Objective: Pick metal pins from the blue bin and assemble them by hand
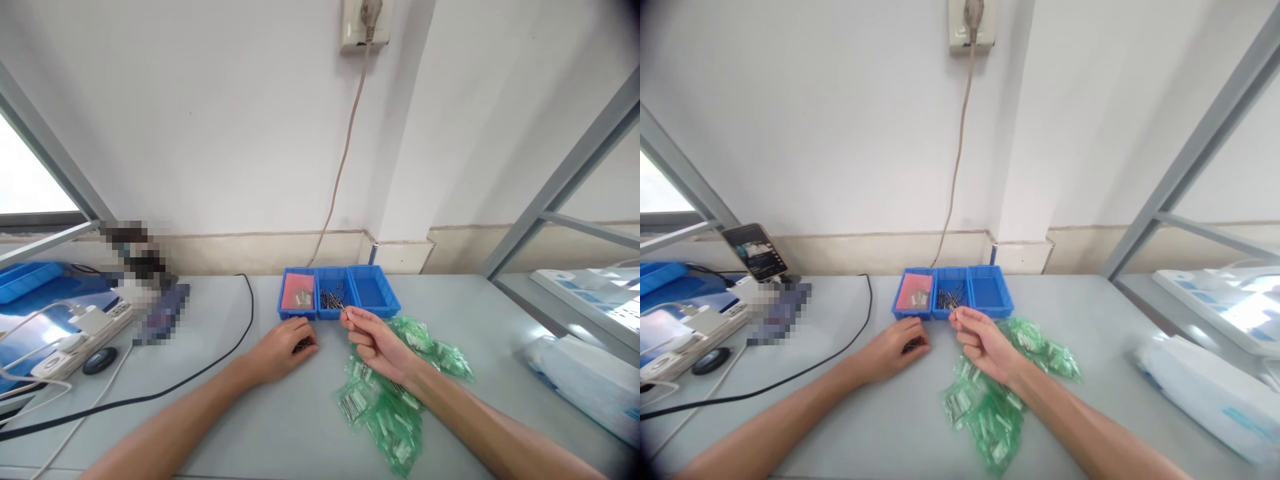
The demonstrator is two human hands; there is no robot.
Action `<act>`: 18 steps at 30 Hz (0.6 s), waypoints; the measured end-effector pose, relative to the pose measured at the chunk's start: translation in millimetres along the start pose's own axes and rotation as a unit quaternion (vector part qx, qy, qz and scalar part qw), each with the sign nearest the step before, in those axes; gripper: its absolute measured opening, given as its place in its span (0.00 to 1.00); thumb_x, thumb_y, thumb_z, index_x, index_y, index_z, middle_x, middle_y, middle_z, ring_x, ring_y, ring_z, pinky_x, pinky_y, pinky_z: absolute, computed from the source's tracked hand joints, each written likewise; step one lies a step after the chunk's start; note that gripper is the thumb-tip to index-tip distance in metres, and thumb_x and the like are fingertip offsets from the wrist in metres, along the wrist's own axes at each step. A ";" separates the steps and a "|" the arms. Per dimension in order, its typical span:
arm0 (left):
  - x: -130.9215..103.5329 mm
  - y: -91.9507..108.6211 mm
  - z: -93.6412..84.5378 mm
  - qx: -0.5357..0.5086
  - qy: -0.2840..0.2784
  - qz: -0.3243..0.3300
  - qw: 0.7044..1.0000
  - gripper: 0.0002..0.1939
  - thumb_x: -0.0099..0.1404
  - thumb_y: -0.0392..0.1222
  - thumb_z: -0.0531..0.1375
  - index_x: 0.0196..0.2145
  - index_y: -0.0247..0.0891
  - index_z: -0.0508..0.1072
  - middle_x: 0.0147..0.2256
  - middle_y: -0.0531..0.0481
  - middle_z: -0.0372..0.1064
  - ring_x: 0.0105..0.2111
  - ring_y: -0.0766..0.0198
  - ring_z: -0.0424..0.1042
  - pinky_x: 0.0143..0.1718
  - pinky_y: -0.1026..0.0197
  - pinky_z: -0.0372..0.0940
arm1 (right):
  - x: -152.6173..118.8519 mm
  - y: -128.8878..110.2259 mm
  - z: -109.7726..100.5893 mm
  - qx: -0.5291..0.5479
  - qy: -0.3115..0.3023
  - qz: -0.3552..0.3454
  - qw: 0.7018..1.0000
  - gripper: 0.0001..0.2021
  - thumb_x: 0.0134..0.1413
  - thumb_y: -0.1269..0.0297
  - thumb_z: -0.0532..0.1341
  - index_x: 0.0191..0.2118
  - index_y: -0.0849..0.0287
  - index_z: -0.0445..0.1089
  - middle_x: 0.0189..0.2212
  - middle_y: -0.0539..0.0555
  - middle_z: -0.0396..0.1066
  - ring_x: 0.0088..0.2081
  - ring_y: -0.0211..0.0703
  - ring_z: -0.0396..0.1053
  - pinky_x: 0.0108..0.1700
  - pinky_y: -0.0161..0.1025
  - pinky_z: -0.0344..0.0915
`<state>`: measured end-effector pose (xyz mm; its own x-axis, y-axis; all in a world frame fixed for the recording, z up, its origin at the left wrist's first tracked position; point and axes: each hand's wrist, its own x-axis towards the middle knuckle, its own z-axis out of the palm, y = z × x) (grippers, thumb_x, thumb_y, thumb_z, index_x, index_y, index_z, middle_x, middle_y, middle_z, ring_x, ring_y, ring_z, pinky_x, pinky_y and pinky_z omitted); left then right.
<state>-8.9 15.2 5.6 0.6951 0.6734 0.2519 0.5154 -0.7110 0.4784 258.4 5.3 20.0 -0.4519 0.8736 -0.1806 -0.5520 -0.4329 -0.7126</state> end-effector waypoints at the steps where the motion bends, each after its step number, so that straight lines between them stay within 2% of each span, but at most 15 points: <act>1: -0.1 0.4 -0.3 -0.001 -0.001 -0.001 1.000 0.05 0.79 0.42 0.59 0.42 0.40 0.72 0.41 0.49 0.71 0.42 0.58 0.71 0.43 0.58 0.66 | -0.3 0.1 0.6 -0.008 0.004 -0.007 1.000 0.14 0.55 0.64 0.78 0.37 0.62 0.73 0.31 0.44 0.61 0.20 0.24 0.36 0.17 0.25 0.34; 8: -0.1 0.7 -0.6 -0.001 -0.003 -0.004 1.000 0.04 0.78 0.42 0.60 0.42 0.40 0.72 0.41 0.49 0.71 0.41 0.58 0.71 0.43 0.59 0.65 | -5.1 1.6 4.2 -0.074 -0.005 -0.024 0.997 0.13 0.59 0.59 0.76 0.39 0.62 0.76 0.24 0.39 0.47 0.22 0.28 0.32 0.19 0.28 0.34; 16: 1.0 -0.4 0.0 -0.003 -0.003 0.003 1.000 0.06 0.79 0.43 0.59 0.42 0.40 0.72 0.41 0.48 0.71 0.41 0.58 0.71 0.43 0.58 0.66 | -12.8 2.1 14.4 -0.153 0.008 -0.055 0.987 0.15 0.58 0.55 0.75 0.37 0.59 0.74 0.22 0.39 0.43 0.24 0.32 0.32 0.22 0.32 0.35; 18: 0.9 -0.3 0.1 -0.003 -0.002 0.003 1.000 0.06 0.79 0.43 0.59 0.42 0.40 0.72 0.41 0.48 0.71 0.41 0.58 0.71 0.43 0.58 0.66 | -14.0 3.0 18.0 -0.185 0.020 -0.075 0.980 0.16 0.57 0.54 0.76 0.37 0.58 0.74 0.24 0.40 0.49 0.24 0.31 0.35 0.22 0.32 0.37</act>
<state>-8.5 16.0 5.6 0.7006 0.6680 0.2508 0.5084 -0.7140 0.4814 250.4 -12.2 32.6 -0.3530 0.9326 -0.0753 -0.3147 -0.1942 -0.9291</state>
